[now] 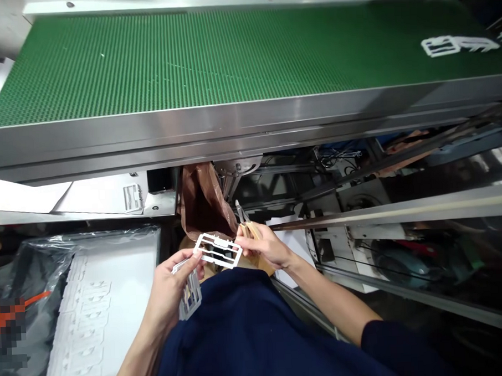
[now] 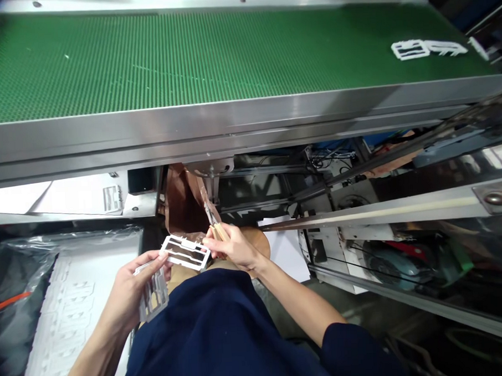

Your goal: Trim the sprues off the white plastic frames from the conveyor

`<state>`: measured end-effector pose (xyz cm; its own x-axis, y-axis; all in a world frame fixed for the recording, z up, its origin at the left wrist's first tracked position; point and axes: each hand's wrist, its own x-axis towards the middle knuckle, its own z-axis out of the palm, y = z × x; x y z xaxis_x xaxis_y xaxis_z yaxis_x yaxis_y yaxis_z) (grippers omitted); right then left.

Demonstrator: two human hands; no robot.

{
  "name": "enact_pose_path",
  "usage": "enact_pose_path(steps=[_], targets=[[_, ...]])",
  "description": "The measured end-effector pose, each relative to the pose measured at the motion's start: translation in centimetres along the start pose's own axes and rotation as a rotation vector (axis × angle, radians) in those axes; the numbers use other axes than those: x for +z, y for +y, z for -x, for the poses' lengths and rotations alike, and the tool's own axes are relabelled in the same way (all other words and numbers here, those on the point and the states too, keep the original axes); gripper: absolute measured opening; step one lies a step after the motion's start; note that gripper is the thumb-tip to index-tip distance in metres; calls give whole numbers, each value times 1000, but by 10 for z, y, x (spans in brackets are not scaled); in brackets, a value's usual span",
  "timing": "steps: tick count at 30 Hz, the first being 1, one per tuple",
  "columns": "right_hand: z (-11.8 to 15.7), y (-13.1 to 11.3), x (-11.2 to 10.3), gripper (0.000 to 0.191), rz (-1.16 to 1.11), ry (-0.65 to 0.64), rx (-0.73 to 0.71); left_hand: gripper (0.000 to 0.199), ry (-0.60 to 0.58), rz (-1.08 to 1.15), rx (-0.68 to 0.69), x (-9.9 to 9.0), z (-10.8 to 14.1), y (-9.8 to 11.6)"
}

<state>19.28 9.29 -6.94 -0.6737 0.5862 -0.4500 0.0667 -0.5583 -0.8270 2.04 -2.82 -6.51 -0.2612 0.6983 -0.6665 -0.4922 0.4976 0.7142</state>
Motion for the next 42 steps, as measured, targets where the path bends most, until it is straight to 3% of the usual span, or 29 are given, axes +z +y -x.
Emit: enact_pose_path(steps=[4,8,11,13,16,23,37,42], targets=[[2,-3,2,30,66,80,-75,30,-15,17,7,4,-8,-4],[2,0,-2,30,69,120,-117,31,54,38,12,-1,-25,-11],[3,0,-6,29,80,107,-131,31,-2,53,19,-3,-33,-14],[4,-1,-7,28,87,100,-141,40,-60,35,22,-2,-33,-12],[5,-2,-8,28,94,97,-138,37,-102,22,4,1,-28,-3],[6,-4,-5,25,161,58,-117,30,-42,-25,10,4,-22,16],[6,0,-8,24,13,-12,-99,33,12,-86,-79,4,-28,8],[10,-4,-7,38,128,72,-49,29,-77,-140,-75,-3,-29,10]])
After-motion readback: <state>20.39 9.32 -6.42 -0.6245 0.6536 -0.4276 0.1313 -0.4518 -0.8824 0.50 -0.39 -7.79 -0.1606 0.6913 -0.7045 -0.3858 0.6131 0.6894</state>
